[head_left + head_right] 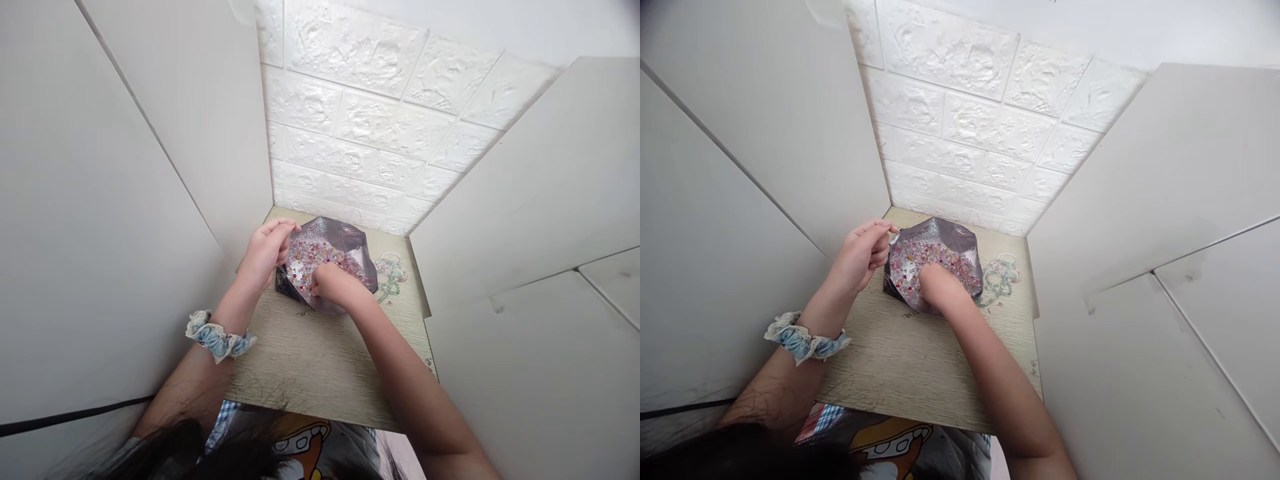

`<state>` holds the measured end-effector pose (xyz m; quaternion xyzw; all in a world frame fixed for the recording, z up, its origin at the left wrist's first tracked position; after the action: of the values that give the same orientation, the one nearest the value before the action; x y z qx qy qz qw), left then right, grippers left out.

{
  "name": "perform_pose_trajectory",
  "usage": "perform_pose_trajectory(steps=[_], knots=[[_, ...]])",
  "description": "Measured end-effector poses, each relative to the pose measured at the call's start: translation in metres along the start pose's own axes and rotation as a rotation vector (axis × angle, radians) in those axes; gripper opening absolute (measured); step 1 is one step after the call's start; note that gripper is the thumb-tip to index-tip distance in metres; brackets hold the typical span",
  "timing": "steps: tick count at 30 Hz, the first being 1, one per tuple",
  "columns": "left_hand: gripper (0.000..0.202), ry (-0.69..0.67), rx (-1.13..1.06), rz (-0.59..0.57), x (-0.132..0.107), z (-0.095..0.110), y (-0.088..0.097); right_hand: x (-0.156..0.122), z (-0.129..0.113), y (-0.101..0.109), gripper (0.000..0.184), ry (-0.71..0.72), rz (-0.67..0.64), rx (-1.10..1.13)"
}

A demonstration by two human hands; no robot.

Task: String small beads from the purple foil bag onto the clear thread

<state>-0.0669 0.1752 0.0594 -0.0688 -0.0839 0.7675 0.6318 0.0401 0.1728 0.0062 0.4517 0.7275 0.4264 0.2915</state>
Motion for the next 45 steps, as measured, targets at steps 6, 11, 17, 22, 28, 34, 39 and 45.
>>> perform_pose_trajectory(steps=[6, 11, 17, 22, 28, 34, 39, 45], knots=[[0.013, 0.104, 0.133, -0.129, -0.002, -0.012, -0.010, -0.012, 0.002, 0.009, 0.016, 0.011, -0.017, -0.123], [0.015, 0.152, 0.306, -0.263, -0.010, -0.018, -0.022, -0.026, 0.017, 0.028, 0.018, -0.084, 0.180, 0.151], [0.021, 0.031, 0.448, -0.415, -0.018, -0.013, -0.032, -0.034, 0.018, 0.035, 0.016, -0.052, 0.362, 0.738], [0.027, -0.076, 0.521, -0.538, -0.024, -0.010, -0.038, -0.037, 0.012, 0.033, 0.016, -0.056, 0.411, 1.071], [0.027, -0.097, 0.582, -0.549, -0.025, -0.011, -0.037, -0.039, 0.011, 0.032, 0.014, -0.036, 0.472, 1.070], [0.026, -0.104, 0.609, -0.499, -0.024, -0.011, -0.036, -0.043, 0.013, 0.038, 0.015, -0.034, 0.590, 0.794], [0.024, -0.093, 0.605, -0.453, -0.023, -0.011, -0.034, -0.047, 0.007, 0.043, 0.016, -0.009, 0.613, 0.605], [0.024, -0.101, 0.640, -0.425, -0.022, -0.011, -0.033, -0.046, 0.006, 0.043, 0.016, 0.000, 0.609, 0.570]])
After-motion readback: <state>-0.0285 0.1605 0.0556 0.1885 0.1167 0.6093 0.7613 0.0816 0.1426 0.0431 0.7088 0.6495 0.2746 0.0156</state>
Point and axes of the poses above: each hand's wrist, its own x-axis towards the middle knuckle, its own y-axis out of the back of the hand, z = x × y, the point moved 7 cm from there along x, towards the middle knuckle, and after that the axes turned 10 degrees about z, right-handed, at the moved point
